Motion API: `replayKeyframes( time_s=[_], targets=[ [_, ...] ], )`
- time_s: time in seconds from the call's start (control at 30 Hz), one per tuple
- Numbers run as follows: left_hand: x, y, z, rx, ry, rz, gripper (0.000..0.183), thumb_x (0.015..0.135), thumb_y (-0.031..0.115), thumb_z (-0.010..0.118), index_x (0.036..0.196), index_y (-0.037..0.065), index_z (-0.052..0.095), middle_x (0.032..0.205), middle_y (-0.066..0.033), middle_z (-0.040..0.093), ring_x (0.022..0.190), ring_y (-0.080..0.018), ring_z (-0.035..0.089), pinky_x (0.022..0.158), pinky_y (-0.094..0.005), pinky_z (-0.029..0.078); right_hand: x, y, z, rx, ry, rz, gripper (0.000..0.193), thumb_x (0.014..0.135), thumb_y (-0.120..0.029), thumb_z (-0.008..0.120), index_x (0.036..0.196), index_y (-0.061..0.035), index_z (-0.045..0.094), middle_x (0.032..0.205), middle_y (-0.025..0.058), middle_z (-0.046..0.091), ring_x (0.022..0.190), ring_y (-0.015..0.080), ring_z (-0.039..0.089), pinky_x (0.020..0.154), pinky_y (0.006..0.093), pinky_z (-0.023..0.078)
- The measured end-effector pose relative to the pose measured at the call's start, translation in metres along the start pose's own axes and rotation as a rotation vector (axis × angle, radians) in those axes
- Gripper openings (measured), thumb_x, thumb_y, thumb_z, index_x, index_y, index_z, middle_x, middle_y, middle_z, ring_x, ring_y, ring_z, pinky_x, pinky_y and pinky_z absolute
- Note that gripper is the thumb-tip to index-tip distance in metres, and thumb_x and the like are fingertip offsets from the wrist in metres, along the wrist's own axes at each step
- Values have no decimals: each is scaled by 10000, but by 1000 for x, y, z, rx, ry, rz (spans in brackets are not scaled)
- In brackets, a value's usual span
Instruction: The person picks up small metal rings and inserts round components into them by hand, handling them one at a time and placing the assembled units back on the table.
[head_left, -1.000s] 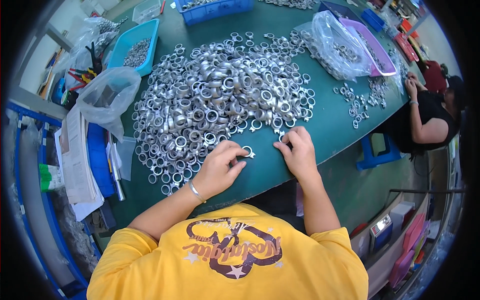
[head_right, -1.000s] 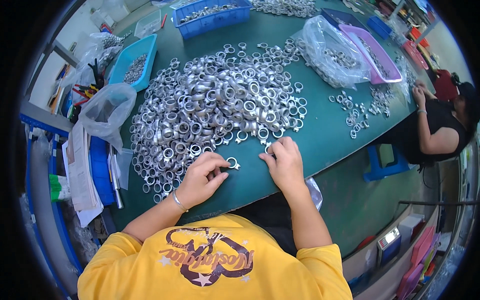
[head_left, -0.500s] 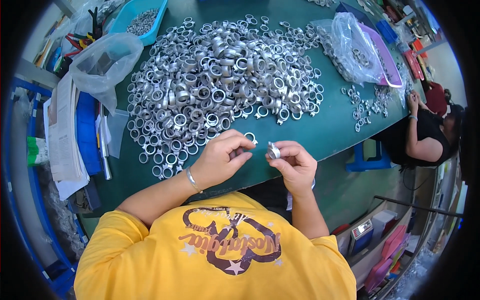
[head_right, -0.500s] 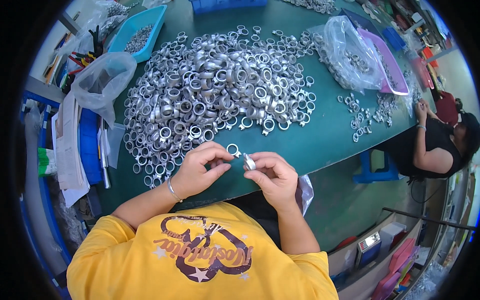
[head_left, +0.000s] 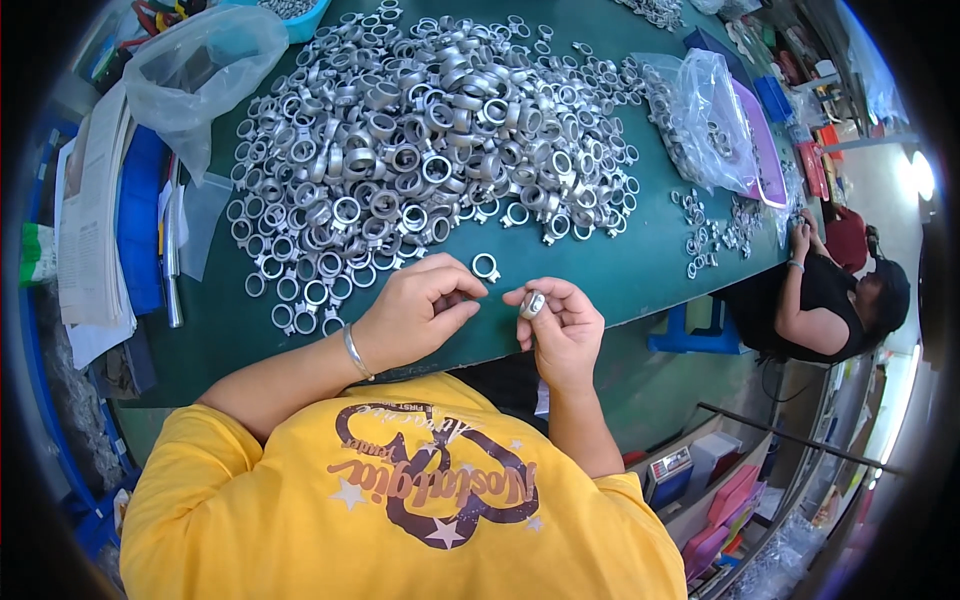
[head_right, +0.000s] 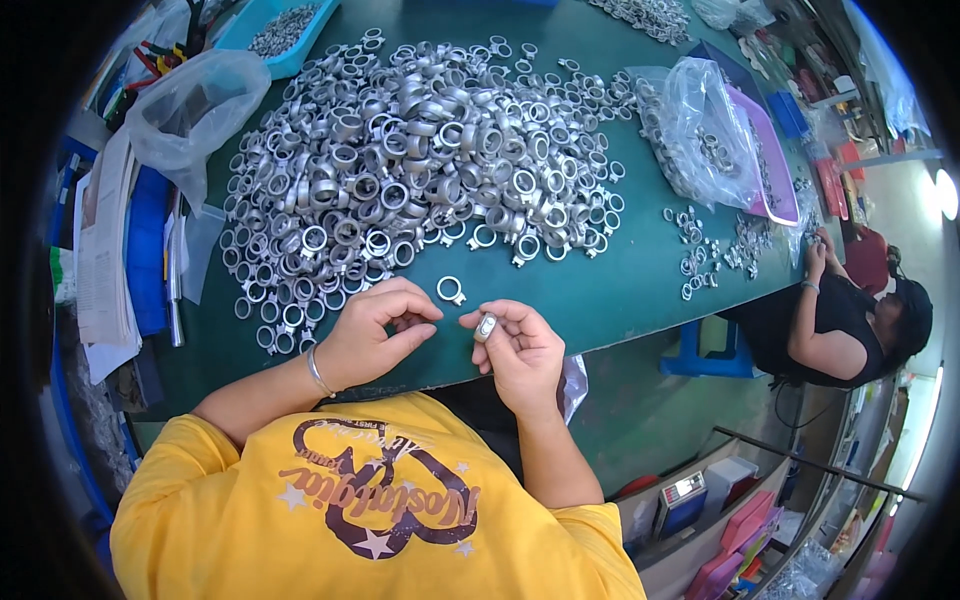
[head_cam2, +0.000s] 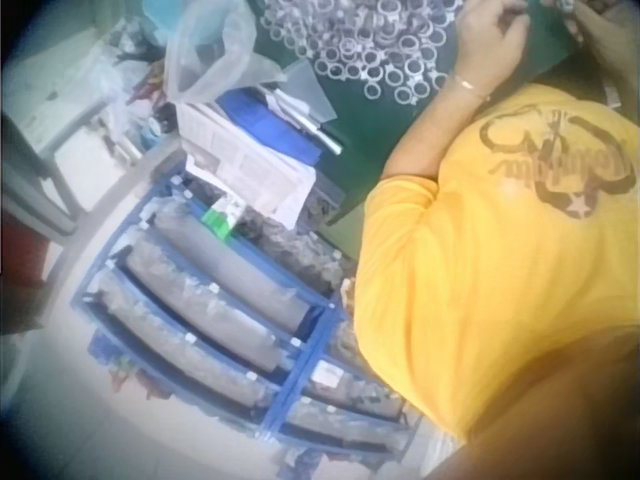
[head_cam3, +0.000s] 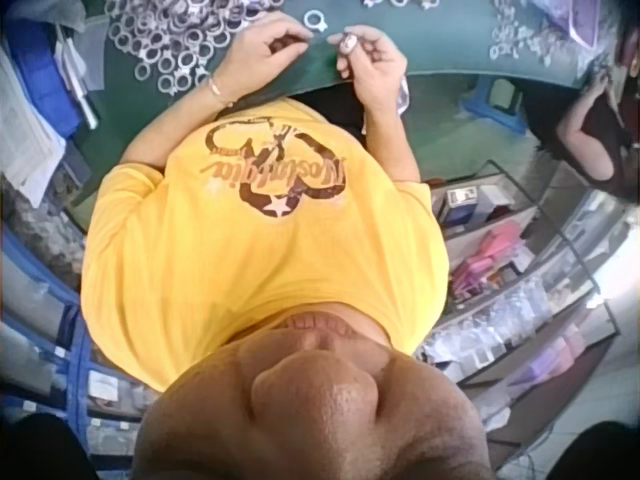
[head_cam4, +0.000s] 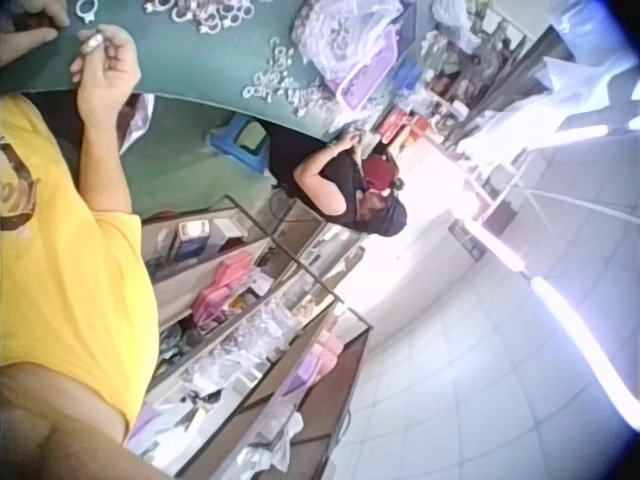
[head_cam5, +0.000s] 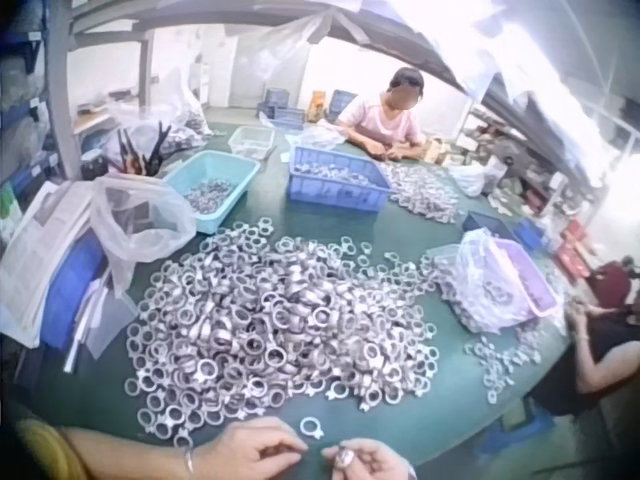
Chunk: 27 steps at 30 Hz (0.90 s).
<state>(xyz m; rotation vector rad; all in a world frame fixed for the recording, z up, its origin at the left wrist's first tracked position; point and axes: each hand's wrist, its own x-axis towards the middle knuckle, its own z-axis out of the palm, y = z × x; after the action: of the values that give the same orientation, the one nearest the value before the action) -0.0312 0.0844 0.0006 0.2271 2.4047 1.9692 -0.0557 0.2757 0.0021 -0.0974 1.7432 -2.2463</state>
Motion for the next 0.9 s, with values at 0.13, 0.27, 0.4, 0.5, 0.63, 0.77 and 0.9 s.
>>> replayKeyframes(
  time_s=[0.13, 0.27, 0.4, 0.5, 0.63, 0.77, 0.9],
  targets=[
    [0, -3, -1, 5, 17, 47, 128, 755, -19, 639, 879, 8, 621, 839, -52, 569, 657, -105, 583, 574, -210, 462, -1, -2, 3, -47, 12, -6, 133, 870, 20, 519, 1000, 28, 543, 902, 132, 648, 585, 55, 539, 490, 167, 446],
    [-1, -2, -4, -11, 3, -12, 136, 751, -19, 642, 883, 13, 633, 858, -46, 585, 716, -103, 581, 617, -203, 464, 0, 0, 3, -70, 5, -53, 106, 876, -5, 528, 978, 26, 532, 920, 169, 624, 580, 89, 535, 478, 186, 450],
    [-1, -4, -8, -8, 39, 15, 128, 757, -26, 634, 881, 6, 631, 862, -51, 585, 719, -99, 579, 611, -200, 464, 7, 2, 6, 374, -6, -53, 197, 781, 112, 502, 950, 11, 513, 1028, 156, 552, 829, 183, 596, 673, 304, 552],
    [-1, -3, -14, -75, 161, 32, 106, 771, -43, 611, 871, -9, 624, 871, -60, 582, 725, -95, 576, 610, -188, 466, 21, 1, -10, 335, -97, 26, 194, 730, 87, 531, 891, -22, 530, 889, 107, 542, 772, 202, 583, 683, 346, 517],
    [2, -8, -20, -45, 255, 74, 107, 765, -53, 611, 864, -15, 621, 866, -62, 582, 707, -98, 578, 611, -190, 470, 37, 0, 23, -1081, -56, -321, 145, 778, -104, 643, 909, -47, 620, 734, 86, 550, 602, 223, 559, 570, 301, 466],
    [-1, -3, -24, -12, 301, 150, 106, 754, -59, 617, 851, -15, 620, 848, -68, 587, 697, -102, 577, 603, -191, 471, 44, -3, 24, -1242, -90, -345, 179, 739, -62, 659, 915, -51, 624, 734, 139, 559, 660, 308, 589, 572, 369, 477],
    [0, -3, -29, 13, 351, 186, 102, 759, -61, 613, 848, -13, 619, 828, -68, 586, 674, -102, 577, 589, -188, 466, 44, -7, 18, -856, -120, -61, 133, 789, -24, 586, 917, -8, 618, 710, 82, 592, 523, 180, 557, 477, 279, 443]
  ],
)
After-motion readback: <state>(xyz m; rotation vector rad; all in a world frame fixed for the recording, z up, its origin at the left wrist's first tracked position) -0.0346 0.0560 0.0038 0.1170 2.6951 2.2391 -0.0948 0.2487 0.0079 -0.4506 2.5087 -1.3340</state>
